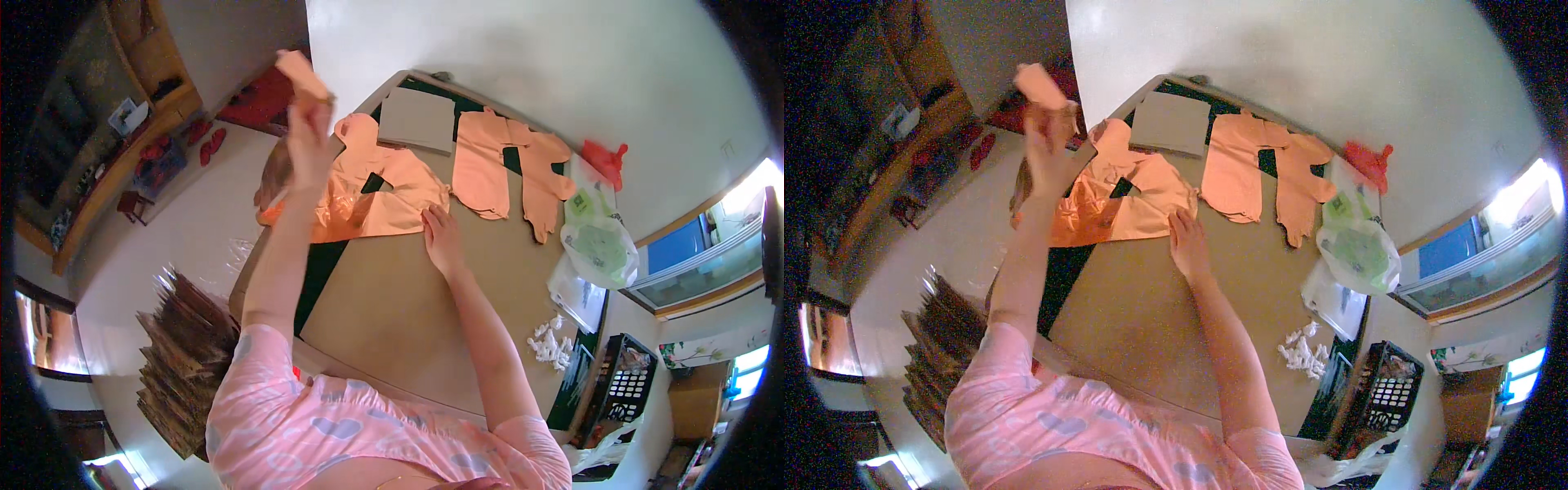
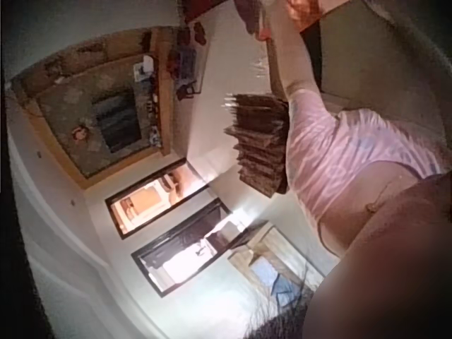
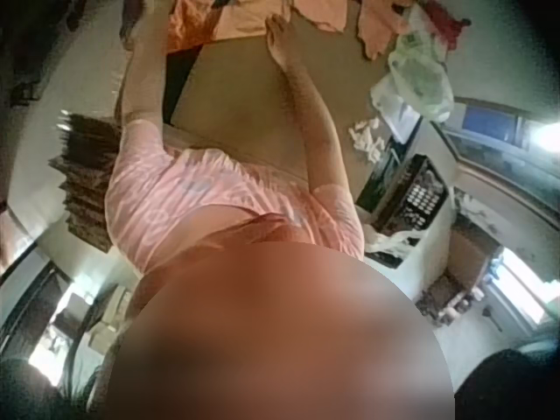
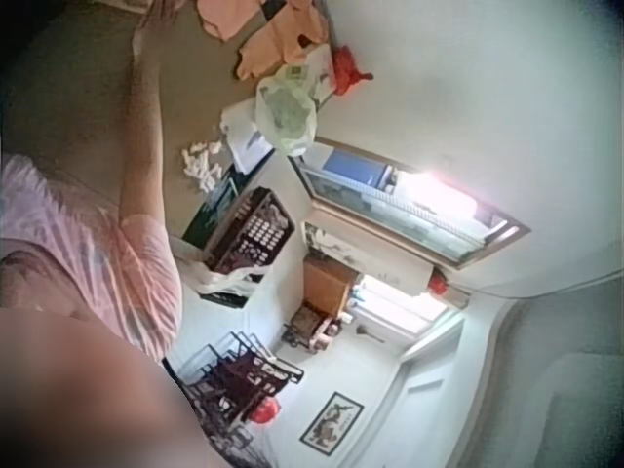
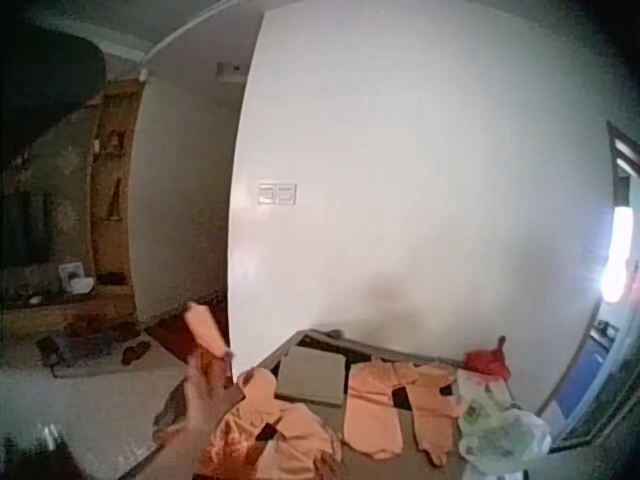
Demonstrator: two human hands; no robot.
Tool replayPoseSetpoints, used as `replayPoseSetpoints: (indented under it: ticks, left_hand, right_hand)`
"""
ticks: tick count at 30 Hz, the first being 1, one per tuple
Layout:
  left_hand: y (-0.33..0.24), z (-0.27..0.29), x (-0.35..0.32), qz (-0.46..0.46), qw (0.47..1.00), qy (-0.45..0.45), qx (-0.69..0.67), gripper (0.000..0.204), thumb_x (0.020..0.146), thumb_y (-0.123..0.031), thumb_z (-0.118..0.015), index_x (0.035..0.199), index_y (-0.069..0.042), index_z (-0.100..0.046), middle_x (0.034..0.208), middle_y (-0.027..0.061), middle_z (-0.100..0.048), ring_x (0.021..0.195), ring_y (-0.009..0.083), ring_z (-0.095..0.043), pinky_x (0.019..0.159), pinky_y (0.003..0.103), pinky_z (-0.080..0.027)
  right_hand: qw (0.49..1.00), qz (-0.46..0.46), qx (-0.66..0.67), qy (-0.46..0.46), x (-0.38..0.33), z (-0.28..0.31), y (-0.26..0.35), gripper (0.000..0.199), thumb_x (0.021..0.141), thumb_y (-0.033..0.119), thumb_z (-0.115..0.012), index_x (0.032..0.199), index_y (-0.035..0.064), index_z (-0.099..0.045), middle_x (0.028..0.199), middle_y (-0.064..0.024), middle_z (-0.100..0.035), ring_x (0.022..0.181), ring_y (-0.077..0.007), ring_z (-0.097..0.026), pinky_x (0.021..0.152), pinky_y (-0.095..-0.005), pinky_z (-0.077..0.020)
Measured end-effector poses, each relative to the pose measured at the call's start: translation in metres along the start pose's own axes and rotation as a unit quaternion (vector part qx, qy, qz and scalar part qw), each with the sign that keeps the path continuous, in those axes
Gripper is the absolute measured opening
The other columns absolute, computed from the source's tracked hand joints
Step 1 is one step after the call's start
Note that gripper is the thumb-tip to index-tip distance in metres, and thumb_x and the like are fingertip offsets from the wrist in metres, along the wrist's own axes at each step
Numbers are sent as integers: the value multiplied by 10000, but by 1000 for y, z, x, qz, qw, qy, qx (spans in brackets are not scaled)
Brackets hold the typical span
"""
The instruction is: Folding a metallic foil decoration and placing it into a plastic package.
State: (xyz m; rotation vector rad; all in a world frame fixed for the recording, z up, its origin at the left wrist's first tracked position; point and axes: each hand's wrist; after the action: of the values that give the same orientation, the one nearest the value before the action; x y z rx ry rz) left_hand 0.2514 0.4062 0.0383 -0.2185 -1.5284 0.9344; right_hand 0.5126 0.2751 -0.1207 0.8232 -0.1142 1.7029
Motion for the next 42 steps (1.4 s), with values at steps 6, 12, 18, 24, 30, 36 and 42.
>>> replayPoseSetpoints:
  ticks: [6, 12, 18, 24, 30, 36, 42]
  left_hand:
    - [-115, -64, -100, 90, 876, 440, 177, 253, 975, -193, -457, 1084, 27, -520, 942, 187, -649, 774, 312, -635, 643, 443, -492]
    - [-144, -46, -224, 180, 782, 562, -199, 268, 948, -129, -398, 1144, -27, -549, 1196, 144, -579, 1075, 271, -566, 916, 375, -458]
    - [-140, -5, -286, -249, 665, 700, -73, 284, 889, -169, -463, 1143, -101, -569, 1303, 81, -519, 1247, 245, -464, 1089, 468, -310]
    - [-141, 19, -306, -274, 693, 658, -109, 256, 875, -163, -467, 1099, -92, -568, 1283, 58, -540, 1260, 227, -465, 1121, 500, -255]
    - [-143, 34, -291, -290, 694, 649, -114, 182, 853, -174, -497, 1002, -96, -567, 1101, 52, -606, 1170, 209, -535, 1085, 505, -304]
    - [-161, 27, -281, -263, 610, 738, -118, 167, 825, -174, -536, 973, -99, -558, 1026, 44, -614, 1141, 216, -545, 1066, 497, -323]
    - [-144, 45, -289, -256, 660, 695, -124, 373, 847, -334, -593, 1098, -64, -543, 1364, 121, -455, 1355, 265, -342, 1105, 551, -236]
  right_hand:
    - [947, -183, 263, -31, -15, -4, -38, 287, 943, 132, -535, 1200, 8, -561, 1222, -127, -589, 1168, -256, -536, 990, -395, -407]
    - [924, -252, 198, -209, -13, 160, -28, 282, 941, 59, -477, 1194, -10, -579, 1175, -130, -619, 1079, -255, -591, 945, -355, -451]
    - [989, -64, 90, 102, -59, 189, 29, 297, 888, 24, -548, 1172, 59, -624, 1250, -138, -588, 1174, -335, -541, 999, -396, -428]
    - [969, 2, -36, 243, -101, 164, 31, 379, 886, 231, -586, 1241, 98, -568, 1299, -109, -538, 1251, -317, -461, 1053, -515, -330]
    - [979, -146, -46, 136, -102, 209, 45, 388, 872, 154, -586, 1245, 54, -552, 1311, -120, -531, 1225, -338, -482, 1050, -516, -339]
    - [979, 38, 39, 195, -78, 177, 74, 404, 868, 155, -563, 1262, 66, -546, 1366, -117, -493, 1297, -299, -426, 1081, -490, -318]
    - [937, -105, -145, 302, -123, 164, 37, 411, 919, 216, -509, 1313, 99, -499, 1385, -94, -479, 1316, -251, -420, 1083, -524, -299]
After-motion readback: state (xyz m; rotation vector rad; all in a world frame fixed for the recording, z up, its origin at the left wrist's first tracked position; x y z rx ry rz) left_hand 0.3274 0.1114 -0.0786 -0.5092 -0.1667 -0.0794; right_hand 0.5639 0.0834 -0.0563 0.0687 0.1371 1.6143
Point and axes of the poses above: each hand's wrist, its own x-axis towards the middle knuckle, its own z-axis out of the back of the hand, y = z × x
